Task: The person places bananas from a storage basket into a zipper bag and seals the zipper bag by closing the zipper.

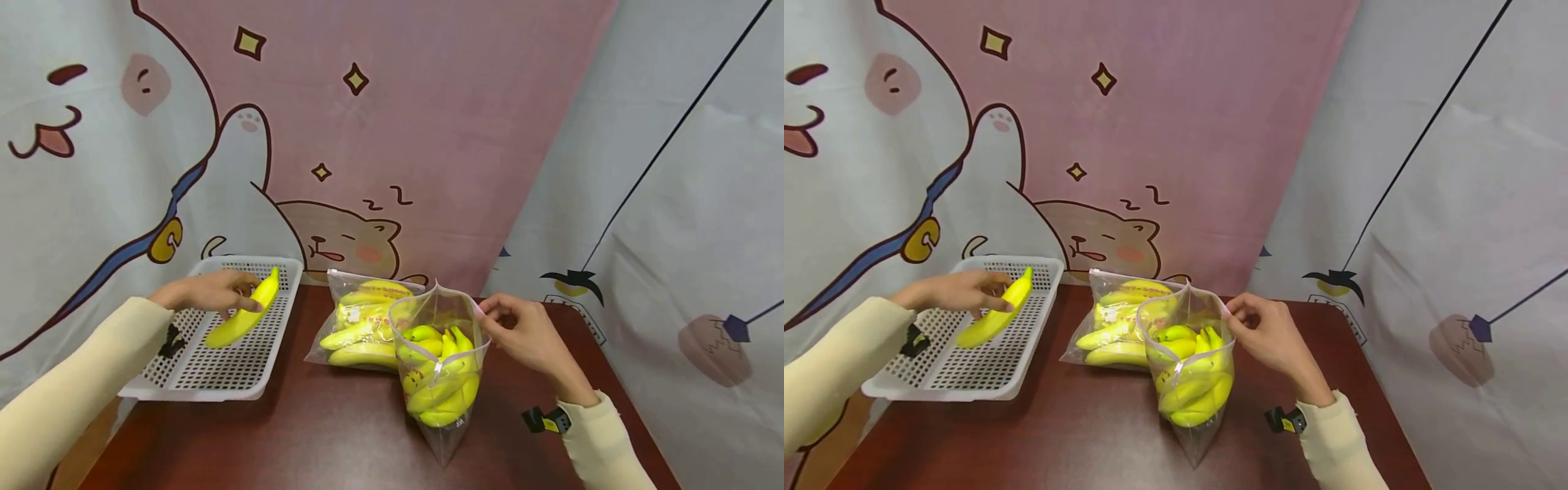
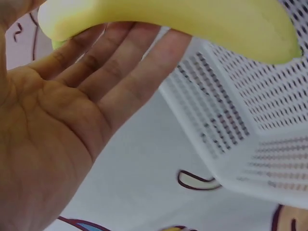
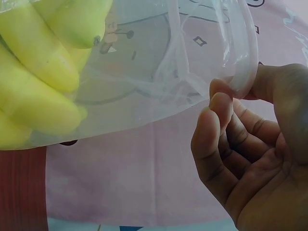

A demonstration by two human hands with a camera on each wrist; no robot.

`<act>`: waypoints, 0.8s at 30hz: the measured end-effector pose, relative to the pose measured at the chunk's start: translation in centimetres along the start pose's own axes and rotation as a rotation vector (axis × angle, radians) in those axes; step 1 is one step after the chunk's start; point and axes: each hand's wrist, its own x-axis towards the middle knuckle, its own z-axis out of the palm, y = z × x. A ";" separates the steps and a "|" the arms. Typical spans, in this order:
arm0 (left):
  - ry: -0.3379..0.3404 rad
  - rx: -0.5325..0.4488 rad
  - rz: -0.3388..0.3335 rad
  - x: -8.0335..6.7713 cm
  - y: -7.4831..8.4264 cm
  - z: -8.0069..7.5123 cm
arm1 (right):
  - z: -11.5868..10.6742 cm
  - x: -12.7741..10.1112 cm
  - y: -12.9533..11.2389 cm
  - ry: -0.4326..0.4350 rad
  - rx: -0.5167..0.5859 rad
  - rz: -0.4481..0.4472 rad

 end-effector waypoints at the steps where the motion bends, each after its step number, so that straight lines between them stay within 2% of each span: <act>1: 0.001 -0.008 0.013 0.0 0.4 0.0 | 0.0 0.0 0.0 -0.002 0.002 0.003; 8: -0.003 -0.037 0.121 0.5 4.3 0.5 | 0.1 0.0 0.0 0.004 -0.013 0.006; 14: -0.018 -0.061 0.177 1.1 7.6 0.7 | 0.0 0.1 -0.2 0.003 -0.023 0.004; 20: -0.002 -0.109 0.230 1.7 10.2 1.0 | 0.1 0.1 -0.2 0.000 -0.023 -0.003; 24: 0.023 -0.108 0.283 2.0 11.8 1.3 | 0.1 0.1 -0.2 -0.005 -0.017 -0.008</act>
